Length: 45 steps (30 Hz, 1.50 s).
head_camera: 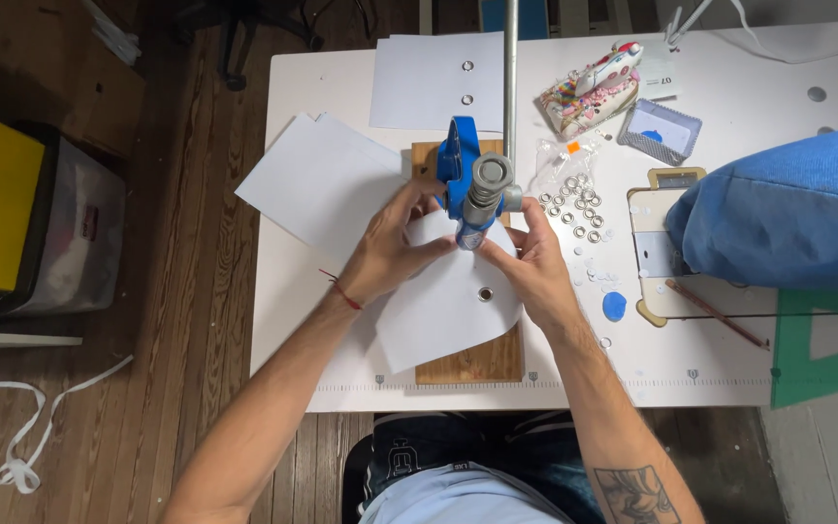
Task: Attaching metal grommets to paper sheets using a manual press
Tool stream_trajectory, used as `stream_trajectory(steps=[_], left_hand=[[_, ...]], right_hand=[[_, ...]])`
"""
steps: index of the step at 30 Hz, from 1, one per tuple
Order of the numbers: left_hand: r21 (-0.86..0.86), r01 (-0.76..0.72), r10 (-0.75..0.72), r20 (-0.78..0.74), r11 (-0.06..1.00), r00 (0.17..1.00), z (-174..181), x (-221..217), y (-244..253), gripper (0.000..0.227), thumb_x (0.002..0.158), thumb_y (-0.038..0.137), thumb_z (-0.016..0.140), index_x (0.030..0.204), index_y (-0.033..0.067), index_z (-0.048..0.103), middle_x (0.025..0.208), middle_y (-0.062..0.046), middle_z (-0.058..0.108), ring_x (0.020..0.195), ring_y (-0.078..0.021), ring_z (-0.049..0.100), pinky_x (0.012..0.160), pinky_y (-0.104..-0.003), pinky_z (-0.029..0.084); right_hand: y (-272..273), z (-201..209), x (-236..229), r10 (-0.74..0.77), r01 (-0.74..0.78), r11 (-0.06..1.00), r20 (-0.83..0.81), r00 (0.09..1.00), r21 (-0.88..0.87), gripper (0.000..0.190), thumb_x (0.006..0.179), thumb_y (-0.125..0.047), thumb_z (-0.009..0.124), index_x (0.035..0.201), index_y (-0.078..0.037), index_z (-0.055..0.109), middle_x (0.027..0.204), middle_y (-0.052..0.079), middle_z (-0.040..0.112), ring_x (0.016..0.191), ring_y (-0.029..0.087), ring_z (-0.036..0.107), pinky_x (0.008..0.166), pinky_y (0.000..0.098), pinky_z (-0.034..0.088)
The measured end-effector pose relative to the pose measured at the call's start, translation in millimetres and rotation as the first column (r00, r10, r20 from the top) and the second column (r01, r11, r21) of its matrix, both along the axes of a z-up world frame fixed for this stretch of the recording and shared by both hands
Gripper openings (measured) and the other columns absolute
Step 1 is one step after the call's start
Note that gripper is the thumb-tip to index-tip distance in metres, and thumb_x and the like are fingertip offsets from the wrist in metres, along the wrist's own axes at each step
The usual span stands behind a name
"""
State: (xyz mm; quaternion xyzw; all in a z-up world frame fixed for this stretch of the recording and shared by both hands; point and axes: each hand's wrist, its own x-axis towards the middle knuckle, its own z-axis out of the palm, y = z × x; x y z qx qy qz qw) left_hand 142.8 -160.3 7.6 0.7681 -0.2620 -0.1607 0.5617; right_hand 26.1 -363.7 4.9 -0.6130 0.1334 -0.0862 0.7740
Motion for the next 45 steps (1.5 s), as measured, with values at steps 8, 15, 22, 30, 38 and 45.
stream_trajectory(steps=[8, 15, 22, 30, 38, 45], left_hand=[[0.061, -0.055, 0.010, 0.571, 0.997, 0.821, 12, -26, 2, 0.015, 0.101, 0.033, 0.092, 0.101, 0.0180, 0.091, 0.174, -0.008, 0.053, 0.169, -0.0492, 0.039, 0.133, -0.086, 0.021], [-0.038, 0.010, 0.007, 0.435, 0.999, 0.900, 0, -21, 2, 0.020, 0.105, 0.039, 0.089, 0.101, 0.0195, 0.092, 0.176, -0.011, 0.055, 0.170, -0.0527, 0.039, 0.122, -0.102, 0.011], [0.048, 0.004, -0.026, 0.471, 0.999, 0.882, 10, -18, 4, 0.016, 0.101, 0.036, 0.092, 0.099, 0.0201, 0.091, 0.180, -0.006, 0.050, 0.172, -0.0532, 0.035, 0.124, -0.102, 0.012], [0.074, 0.017, -0.053, 0.508, 0.997, 0.860, 4, -14, 2, 0.016, 0.103, 0.037, 0.093, 0.097, 0.0219, 0.090, 0.183, -0.004, 0.046, 0.174, -0.0539, 0.031, 0.125, -0.101, 0.012], [0.122, 0.024, -0.082, 0.492, 0.992, 0.867, 3, -13, 4, 0.014, 0.105, 0.046, 0.088, 0.101, 0.0327, 0.092, 0.190, -0.006, 0.039, 0.180, -0.0507, 0.026, 0.137, -0.087, 0.008], [0.089, 0.019, -0.062, 0.504, 0.996, 0.862, -2, -12, 5, 0.015, 0.105, 0.046, 0.089, 0.101, 0.0322, 0.092, 0.189, -0.006, 0.041, 0.179, -0.0510, 0.029, 0.137, -0.085, 0.011]], right_hand=[[-1, -21, -6, -0.037, 0.036, 0.996, -0.009, 0.999, -0.084, 0.019, 0.102, -0.009, 0.091, 0.113, -0.011, 0.077, 0.097, 0.015, 0.085, 0.082, 0.026, 0.087, 0.069, 0.0388, 0.076], [-11, -35, -7, -0.033, 0.033, 0.973, 0.002, 0.999, -0.227, 0.014, 0.103, -0.014, 0.092, 0.111, -0.013, 0.081, 0.101, 0.014, 0.085, 0.085, 0.023, 0.084, 0.074, 0.0367, 0.073], [-59, -2, -76, -0.179, 0.153, 0.781, 0.018, 0.984, -0.606, 0.022, 0.109, -0.024, 0.091, 0.129, -0.014, 0.088, 0.120, 0.012, 0.082, 0.100, 0.025, 0.077, 0.080, 0.0387, 0.068], [-75, -28, -198, -0.255, 0.126, 0.296, 0.049, 0.966, -0.947, 0.019, 0.107, -0.023, 0.091, 0.124, -0.015, 0.091, 0.113, 0.014, 0.084, 0.095, 0.033, 0.078, 0.087, 0.0440, 0.066], [-40, -57, -223, -0.078, -0.011, -0.184, 0.003, 0.997, -0.983, 0.065, 0.098, -0.053, 0.088, 0.154, -0.026, 0.071, 0.162, -0.002, 0.068, 0.120, 0.028, 0.060, 0.087, 0.0479, 0.055], [-31, -54, -250, 0.057, 0.088, -0.157, 0.080, 0.995, -0.984, 0.044, 0.101, -0.042, 0.089, 0.141, -0.026, 0.079, 0.146, -0.010, 0.080, 0.112, 0.025, 0.063, 0.090, 0.0424, 0.047]])
